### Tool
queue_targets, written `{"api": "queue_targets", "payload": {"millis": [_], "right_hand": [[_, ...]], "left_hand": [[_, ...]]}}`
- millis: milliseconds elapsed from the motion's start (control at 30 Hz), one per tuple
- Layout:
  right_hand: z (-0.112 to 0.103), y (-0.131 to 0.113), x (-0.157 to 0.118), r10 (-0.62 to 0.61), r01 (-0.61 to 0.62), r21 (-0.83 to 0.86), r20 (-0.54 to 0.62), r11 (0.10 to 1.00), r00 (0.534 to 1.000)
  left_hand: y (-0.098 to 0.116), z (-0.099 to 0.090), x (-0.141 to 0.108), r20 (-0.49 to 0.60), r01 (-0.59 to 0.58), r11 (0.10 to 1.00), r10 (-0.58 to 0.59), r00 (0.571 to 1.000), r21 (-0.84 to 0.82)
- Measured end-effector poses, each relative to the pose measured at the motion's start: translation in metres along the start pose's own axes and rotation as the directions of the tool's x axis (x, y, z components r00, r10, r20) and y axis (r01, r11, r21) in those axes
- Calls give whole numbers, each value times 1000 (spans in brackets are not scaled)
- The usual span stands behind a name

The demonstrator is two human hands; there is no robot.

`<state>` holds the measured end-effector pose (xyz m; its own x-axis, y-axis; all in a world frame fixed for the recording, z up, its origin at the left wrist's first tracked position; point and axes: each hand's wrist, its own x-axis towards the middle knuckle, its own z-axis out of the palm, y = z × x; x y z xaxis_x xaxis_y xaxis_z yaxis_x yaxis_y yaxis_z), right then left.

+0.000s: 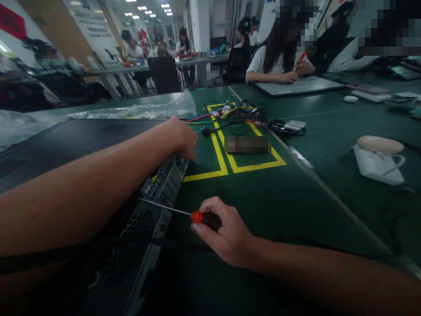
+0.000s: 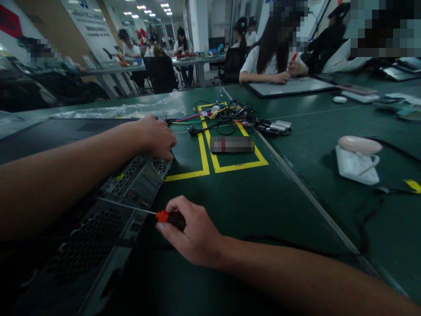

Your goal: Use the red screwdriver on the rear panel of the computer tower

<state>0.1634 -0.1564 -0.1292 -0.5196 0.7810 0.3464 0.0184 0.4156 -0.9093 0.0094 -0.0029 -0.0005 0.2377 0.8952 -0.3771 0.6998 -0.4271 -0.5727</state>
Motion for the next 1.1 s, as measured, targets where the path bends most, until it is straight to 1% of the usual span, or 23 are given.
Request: {"api": "queue_targets", "payload": {"millis": [233, 433, 533, 667, 800, 1000, 1100], "right_hand": [[0, 1, -1, -15, 15, 5, -4, 1000, 1000], [-3, -3, 2, -54, 52, -89, -21, 995, 998], [-4, -4, 3, -68, 67, -94, -4, 993, 998], [-2, -2, 1, -53, 51, -60, -22, 997, 998], [0, 0, -1, -39, 35, -66, -60, 997, 997], [0, -1, -2, -4, -1, -93, -61, 996, 998], [0, -1, -1, -7, 2, -99, -52, 995, 999]], "left_hand": [[-2, 1, 0, -46, 26, 999, -27, 999, -21], [-3, 3, 1, -55, 23, 998, -26, 998, -52], [-4, 5, 1, -64, 30, 998, -33, 997, -46], [-4, 5, 0, -77, 24, 996, -31, 997, -91], [-4, 5, -1, -77, 14, 998, -19, 997, -67], [-4, 3, -2, -69, 30, 998, -34, 997, -56], [-4, 2, -2, -71, 24, 999, -27, 997, -46]]}}
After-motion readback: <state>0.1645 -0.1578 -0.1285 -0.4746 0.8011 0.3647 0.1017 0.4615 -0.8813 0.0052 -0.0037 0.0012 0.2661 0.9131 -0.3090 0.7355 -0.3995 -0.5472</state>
